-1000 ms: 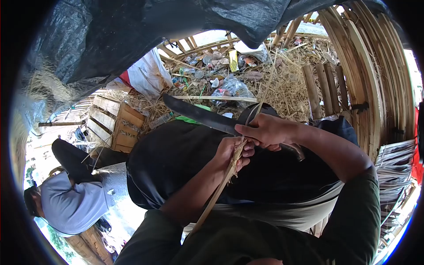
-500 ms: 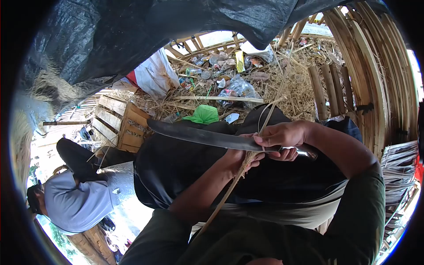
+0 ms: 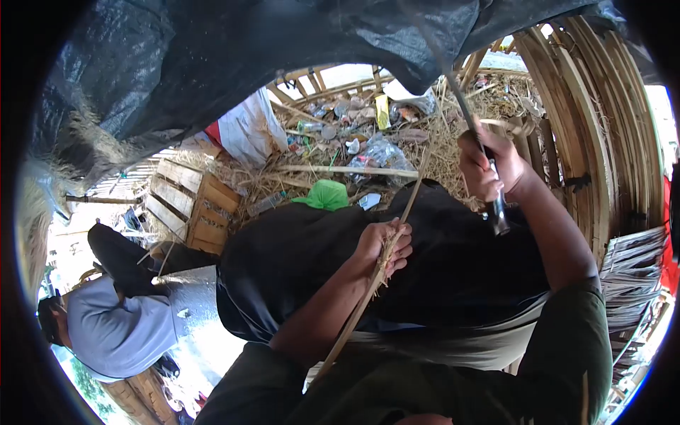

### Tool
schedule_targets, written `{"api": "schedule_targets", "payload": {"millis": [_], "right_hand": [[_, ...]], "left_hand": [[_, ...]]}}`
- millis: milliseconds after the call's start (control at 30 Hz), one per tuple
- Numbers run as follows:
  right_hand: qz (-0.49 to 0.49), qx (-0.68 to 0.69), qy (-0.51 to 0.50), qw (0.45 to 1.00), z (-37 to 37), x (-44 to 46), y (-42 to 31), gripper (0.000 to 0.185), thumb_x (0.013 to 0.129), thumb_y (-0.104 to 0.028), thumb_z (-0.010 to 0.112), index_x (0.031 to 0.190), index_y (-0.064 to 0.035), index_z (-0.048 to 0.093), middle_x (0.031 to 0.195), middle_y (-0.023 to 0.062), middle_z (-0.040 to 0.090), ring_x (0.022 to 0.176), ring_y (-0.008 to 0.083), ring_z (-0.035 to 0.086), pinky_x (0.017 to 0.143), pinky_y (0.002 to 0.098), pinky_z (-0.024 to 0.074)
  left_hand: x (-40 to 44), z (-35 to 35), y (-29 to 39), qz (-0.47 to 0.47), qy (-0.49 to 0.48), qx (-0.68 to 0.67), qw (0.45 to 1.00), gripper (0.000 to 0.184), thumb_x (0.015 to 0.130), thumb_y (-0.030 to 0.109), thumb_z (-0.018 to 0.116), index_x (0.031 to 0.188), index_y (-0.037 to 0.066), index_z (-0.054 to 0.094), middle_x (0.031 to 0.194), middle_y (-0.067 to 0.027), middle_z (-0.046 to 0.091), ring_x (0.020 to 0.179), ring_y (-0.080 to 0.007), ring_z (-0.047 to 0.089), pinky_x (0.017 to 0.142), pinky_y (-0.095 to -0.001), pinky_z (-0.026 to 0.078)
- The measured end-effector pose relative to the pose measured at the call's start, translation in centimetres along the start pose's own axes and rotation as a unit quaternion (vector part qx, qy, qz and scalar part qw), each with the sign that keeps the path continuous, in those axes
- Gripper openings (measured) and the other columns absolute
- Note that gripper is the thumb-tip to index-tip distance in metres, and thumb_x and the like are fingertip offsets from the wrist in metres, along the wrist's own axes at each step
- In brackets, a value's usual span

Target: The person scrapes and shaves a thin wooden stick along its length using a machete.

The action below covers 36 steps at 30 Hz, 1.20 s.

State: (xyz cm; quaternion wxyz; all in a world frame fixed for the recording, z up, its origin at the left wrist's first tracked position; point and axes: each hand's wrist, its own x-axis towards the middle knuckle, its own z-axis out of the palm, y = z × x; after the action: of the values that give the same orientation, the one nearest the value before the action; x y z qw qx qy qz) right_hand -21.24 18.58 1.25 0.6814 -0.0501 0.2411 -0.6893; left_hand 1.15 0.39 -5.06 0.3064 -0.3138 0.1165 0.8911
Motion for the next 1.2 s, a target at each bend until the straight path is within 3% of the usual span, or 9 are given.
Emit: {"api": "schedule_targets", "payload": {"millis": [100,200,233,333,467,767,967,1067,1200], "right_hand": [[-0.022,-0.353,0.349,0.868,1.0,-0.4,-1.2,0.054,0.104,-0.05,0.043,0.072,-0.0074,0.051,0.05,0.0031,0.042,0.034,0.0128,0.038,0.033,0.0284,0.0302],[0.047,-0.618,0.406,0.671,-0.1,0.3,-0.9,0.057,0.102,-0.051,0.048,0.075,-0.0025,0.058,0.053,0.007,0.051,0.036,0.0169,0.047,0.038,0.0323,0.039],[0.1,-0.699,0.389,0.592,0.4,0.6,-1.3,0.062,0.098,-0.054,0.053,0.077,0.0028,0.064,0.065,0.0156,0.064,0.052,0.0253,0.064,0.052,0.0381,0.0508],[0.119,-0.816,0.368,0.43,-1.1,1.3,0.7,0.067,0.094,-0.06,0.056,0.078,0.0041,0.067,0.079,0.0239,0.068,0.075,0.0348,0.071,0.071,0.0461,0.0545],[0.173,-0.848,0.285,0.413,-2.1,1.4,1.2,0.077,0.083,-0.072,0.061,0.082,0.0048,0.069,0.087,0.029,0.068,0.088,0.0417,0.069,0.083,0.049,0.0529],[0.024,-0.847,0.274,0.455,-0.8,-0.6,-0.4,0.024,0.076,-0.023,0.067,0.081,0.0006,0.066,0.075,0.0216,0.066,0.079,0.0391,0.068,0.076,0.0476,0.0518],[-0.027,-0.79,0.251,0.559,-1.9,-0.6,1.0,0.013,0.078,-0.015,0.067,0.08,-0.0022,0.067,0.074,0.0189,0.066,0.073,0.0363,0.067,0.071,0.0438,0.0522],[-0.076,-0.812,0.215,0.537,-3.9,0.2,2.8,0.011,0.08,-0.012,0.065,0.083,-0.0026,0.069,0.075,0.0191,0.067,0.072,0.0359,0.067,0.069,0.0427,0.0529],[-0.115,-0.884,0.209,0.401,-0.3,1.5,4.8,0.025,0.088,-0.025,0.069,0.082,-0.001,0.07,0.071,0.0181,0.067,0.066,0.0343,0.068,0.061,0.0436,0.0535]], "left_hand": [[0.4,0.5,-0.8,0.006,-0.009,0.039,0.999,0.029,0.105,0.031,0.039,0.083,0.015,0.048,0.055,0.0039,0.037,0.043,-0.0085,0.038,0.033,-0.0231,0.031],[1.2,0.4,-2.3,-0.014,0.022,0.092,0.995,0.029,0.105,0.03,0.036,0.084,0.015,0.05,0.056,0.0036,0.037,0.042,-0.0089,0.037,0.035,-0.0241,0.031],[1.3,0.8,-2.6,-0.021,0.028,0.114,0.993,0.028,0.105,0.029,0.036,0.085,0.015,0.051,0.056,0.0034,0.038,0.043,-0.0095,0.037,0.037,-0.0252,0.031],[2.1,0.8,-3.4,-0.041,0.024,0.146,0.988,0.029,0.104,0.029,0.036,0.086,0.016,0.055,0.059,0.0036,0.041,0.045,-0.0102,0.038,0.039,-0.0266,0.031],[2.1,1.8,-3.9,-0.052,0.061,0.159,0.984,0.029,0.104,0.031,0.037,0.085,0.016,0.055,0.061,0.0034,0.042,0.045,-0.01,0.038,0.039,-0.0265,0.03],[0.8,1.5,-1.9,0.002,-0.067,0.073,0.995,0.031,0.105,0.041,0.043,0.094,0.014,0.051,0.056,0.0043,0.038,0.04,-0.0074,0.036,0.034,-0.0203,0.033],[-1.1,2.3,1.1,0.091,-0.003,0.07,0.993,0.027,0.104,0.039,0.047,0.096,0.014,0.05,0.059,0.0071,0.046,0.041,-0.0032,0.042,0.035,-0.0173,0.035],[-1.6,2.3,1.1,0.114,0.024,0.111,0.987,0.027,0.103,0.039,0.051,0.096,0.012,0.051,0.059,0.0073,0.047,0.041,-0.0015,0.041,0.035,-0.017,0.033],[-1.6,1.7,1.2,0.16,0.103,0.19,0.963,0.031,0.103,0.038,0.053,0.094,0.009,0.055,0.057,0.0045,0.046,0.042,-0.0031,0.043,0.036,-0.0185,0.033]]}}
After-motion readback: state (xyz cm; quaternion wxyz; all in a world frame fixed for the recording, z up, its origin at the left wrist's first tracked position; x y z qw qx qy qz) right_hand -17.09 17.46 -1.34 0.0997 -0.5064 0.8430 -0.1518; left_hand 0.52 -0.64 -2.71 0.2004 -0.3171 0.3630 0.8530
